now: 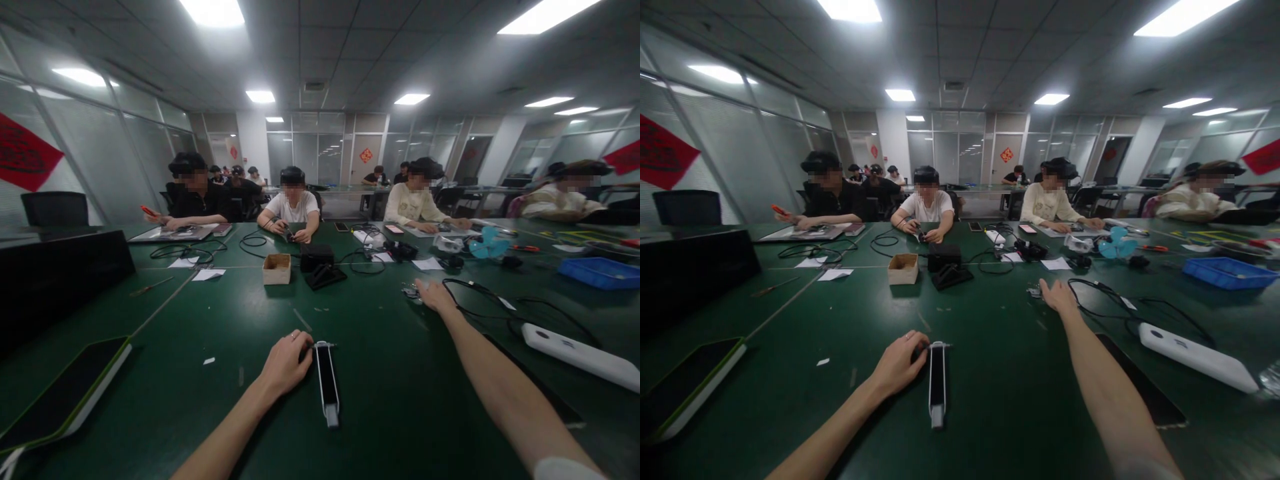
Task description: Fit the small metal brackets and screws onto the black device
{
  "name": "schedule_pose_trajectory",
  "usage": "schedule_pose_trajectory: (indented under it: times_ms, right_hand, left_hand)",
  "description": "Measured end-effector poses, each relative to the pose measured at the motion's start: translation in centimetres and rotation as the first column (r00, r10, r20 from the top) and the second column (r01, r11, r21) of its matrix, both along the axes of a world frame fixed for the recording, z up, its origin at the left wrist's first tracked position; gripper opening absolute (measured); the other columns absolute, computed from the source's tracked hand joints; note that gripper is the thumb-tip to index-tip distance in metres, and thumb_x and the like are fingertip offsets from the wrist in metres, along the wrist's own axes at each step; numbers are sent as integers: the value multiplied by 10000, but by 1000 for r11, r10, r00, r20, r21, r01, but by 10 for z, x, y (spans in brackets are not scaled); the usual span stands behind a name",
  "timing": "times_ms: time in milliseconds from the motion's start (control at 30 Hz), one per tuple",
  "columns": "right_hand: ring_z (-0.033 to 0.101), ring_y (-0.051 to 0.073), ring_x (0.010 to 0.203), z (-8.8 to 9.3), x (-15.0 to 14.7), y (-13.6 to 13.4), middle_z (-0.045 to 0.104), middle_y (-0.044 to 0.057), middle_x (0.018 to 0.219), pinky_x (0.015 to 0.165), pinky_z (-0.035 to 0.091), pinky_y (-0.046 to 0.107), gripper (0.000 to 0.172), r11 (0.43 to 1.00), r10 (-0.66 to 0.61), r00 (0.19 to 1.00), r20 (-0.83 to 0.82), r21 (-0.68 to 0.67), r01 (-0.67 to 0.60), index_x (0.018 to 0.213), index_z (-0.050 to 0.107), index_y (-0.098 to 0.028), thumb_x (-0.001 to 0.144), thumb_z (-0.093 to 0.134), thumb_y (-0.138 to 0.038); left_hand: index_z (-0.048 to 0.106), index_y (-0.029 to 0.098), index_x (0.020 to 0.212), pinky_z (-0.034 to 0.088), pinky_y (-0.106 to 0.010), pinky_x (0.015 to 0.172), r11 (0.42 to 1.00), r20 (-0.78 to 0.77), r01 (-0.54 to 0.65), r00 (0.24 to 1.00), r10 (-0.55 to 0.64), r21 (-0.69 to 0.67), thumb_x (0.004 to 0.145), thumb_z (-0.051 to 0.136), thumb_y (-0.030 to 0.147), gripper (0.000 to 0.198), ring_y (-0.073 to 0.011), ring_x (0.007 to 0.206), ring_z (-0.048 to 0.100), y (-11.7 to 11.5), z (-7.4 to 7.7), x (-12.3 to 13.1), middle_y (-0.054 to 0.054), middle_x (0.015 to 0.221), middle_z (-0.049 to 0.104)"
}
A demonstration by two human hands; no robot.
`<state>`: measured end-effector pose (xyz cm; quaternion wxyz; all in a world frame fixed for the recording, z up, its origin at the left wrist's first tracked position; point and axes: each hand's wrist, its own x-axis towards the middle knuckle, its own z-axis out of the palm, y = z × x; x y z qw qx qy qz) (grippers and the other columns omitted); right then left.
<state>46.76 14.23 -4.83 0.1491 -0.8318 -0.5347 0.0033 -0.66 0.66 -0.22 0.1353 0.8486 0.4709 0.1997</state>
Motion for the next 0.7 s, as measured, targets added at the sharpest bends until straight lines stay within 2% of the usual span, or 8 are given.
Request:
schedule_pose_trajectory:
  times_ms: [100, 300, 433, 700]
  right_hand:
    - [414, 354, 1220, -5, 4, 15, 449, 279, 1300, 981, 300, 456, 847, 999, -36, 999, -36, -30, 34, 1319, 404, -8, 854, 112, -653]
    - [378, 308, 1269, -9, -2, 33, 357, 205, 1411, 1021, 288, 401, 812, 994, 94, 994, -56, -47, -97, 1412, 267, -51, 867, 182, -646]
    - [296, 284, 1324, -13, -9, 36, 318, 169, 1445, 1064, 238, 378, 715, 980, 191, 981, -29, -57, -192, 1407, 294, -69, 884, 310, -557]
    - [243, 248, 1353, -17, -26, 34, 298, 92, 1469, 1086, 211, 379, 551, 942, 321, 947, 6, -105, -319, 1386, 365, -155, 920, 321, -447]
  left_hand:
    - [558, 202, 992, 424, -279, 719, 1000, -11, 2, 1000, -2, -18, 882, 441, 255, 169, -167, 814, 559, 2, 0, 1, -38, 950, 582]
    - [559, 209, 988, 422, -275, 718, 1000, -8, 6, 1000, -6, -10, 884, 439, 261, 167, -164, 811, 561, 2, 0, 3, -29, 940, 585]
    - [557, 208, 965, 420, -273, 722, 1000, -9, 12, 1000, -12, 7, 882, 440, 251, 150, -163, 793, 560, 2, -1, 3, -28, 921, 588]
    - [563, 209, 968, 416, -274, 720, 1000, -39, 18, 999, -18, 1, 871, 440, 234, 159, -168, 807, 558, 0, 2, 3, -32, 933, 592]
